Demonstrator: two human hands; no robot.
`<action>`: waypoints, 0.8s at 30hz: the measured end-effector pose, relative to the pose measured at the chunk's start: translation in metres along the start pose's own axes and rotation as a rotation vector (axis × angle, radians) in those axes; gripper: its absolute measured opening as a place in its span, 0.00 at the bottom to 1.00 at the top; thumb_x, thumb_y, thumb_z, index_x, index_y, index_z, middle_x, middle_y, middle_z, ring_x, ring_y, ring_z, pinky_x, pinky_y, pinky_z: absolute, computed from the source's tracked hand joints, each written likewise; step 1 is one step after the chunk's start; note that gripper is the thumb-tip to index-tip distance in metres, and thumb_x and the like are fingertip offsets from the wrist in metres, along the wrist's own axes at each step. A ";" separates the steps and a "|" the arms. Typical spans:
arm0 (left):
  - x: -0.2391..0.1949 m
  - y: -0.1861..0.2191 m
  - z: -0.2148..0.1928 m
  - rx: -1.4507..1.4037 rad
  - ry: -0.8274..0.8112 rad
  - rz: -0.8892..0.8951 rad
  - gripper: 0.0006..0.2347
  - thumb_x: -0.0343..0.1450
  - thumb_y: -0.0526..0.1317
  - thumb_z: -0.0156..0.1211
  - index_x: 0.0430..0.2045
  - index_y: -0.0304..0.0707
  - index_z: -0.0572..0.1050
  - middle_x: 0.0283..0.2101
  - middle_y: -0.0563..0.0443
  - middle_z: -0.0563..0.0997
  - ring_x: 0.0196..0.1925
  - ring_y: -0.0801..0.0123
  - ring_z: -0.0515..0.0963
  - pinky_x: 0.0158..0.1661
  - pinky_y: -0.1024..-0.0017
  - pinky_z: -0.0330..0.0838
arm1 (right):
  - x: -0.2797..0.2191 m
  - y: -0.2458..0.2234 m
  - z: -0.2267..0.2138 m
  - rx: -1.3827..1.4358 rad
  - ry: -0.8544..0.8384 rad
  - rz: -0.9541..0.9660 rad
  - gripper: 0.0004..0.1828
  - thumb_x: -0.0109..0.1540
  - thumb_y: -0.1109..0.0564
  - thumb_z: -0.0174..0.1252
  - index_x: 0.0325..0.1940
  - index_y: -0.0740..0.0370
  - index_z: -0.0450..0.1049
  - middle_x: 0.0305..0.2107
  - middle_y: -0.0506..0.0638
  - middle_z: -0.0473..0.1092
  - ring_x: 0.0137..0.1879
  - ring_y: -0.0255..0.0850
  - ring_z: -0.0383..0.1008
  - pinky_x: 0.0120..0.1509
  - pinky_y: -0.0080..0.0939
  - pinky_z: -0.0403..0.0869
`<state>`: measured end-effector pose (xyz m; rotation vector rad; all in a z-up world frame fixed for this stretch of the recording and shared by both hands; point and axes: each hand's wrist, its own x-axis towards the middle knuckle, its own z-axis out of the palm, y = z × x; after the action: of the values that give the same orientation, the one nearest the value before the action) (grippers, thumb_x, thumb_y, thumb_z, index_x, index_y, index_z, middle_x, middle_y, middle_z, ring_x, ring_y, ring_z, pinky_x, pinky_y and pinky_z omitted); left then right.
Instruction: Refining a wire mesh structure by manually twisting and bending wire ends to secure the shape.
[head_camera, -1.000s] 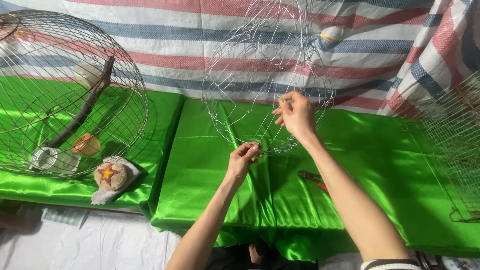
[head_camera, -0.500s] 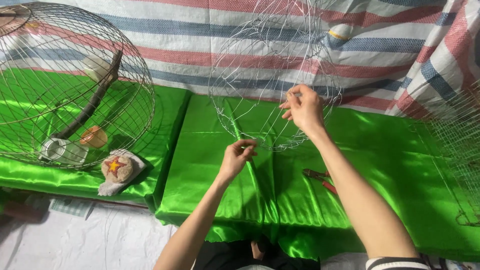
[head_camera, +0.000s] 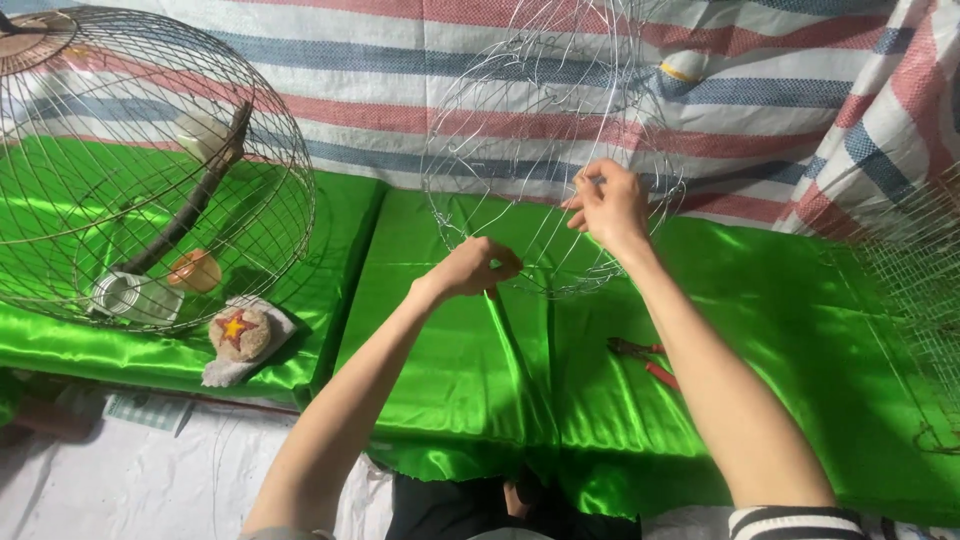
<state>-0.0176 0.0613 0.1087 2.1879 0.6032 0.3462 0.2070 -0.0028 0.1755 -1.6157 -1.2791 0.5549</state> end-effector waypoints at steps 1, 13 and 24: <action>-0.002 -0.001 0.002 -0.001 0.001 -0.001 0.09 0.75 0.35 0.56 0.44 0.31 0.81 0.45 0.34 0.85 0.22 0.64 0.86 0.29 0.68 0.81 | -0.001 0.000 -0.001 -0.001 -0.002 0.000 0.10 0.72 0.62 0.49 0.53 0.72 0.69 0.32 0.70 0.75 0.28 0.48 0.81 0.28 0.40 0.81; -0.062 -0.021 -0.061 -0.403 0.405 -0.045 0.14 0.73 0.29 0.48 0.52 0.25 0.75 0.44 0.32 0.83 0.23 0.59 0.85 0.27 0.67 0.83 | 0.012 0.004 -0.003 0.018 -0.009 -0.020 0.12 0.73 0.61 0.47 0.56 0.74 0.66 0.32 0.71 0.74 0.28 0.49 0.80 0.30 0.40 0.81; -0.025 -0.003 0.029 0.130 0.296 0.066 0.16 0.70 0.41 0.65 0.51 0.35 0.78 0.47 0.38 0.83 0.44 0.40 0.84 0.44 0.45 0.79 | -0.022 -0.003 0.005 -0.031 -0.004 -0.004 0.10 0.73 0.63 0.47 0.54 0.72 0.69 0.34 0.71 0.75 0.29 0.46 0.80 0.30 0.39 0.80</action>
<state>-0.0272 0.0313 0.0869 2.3028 0.7321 0.6918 0.1935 -0.0210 0.1716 -1.6376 -1.2993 0.5386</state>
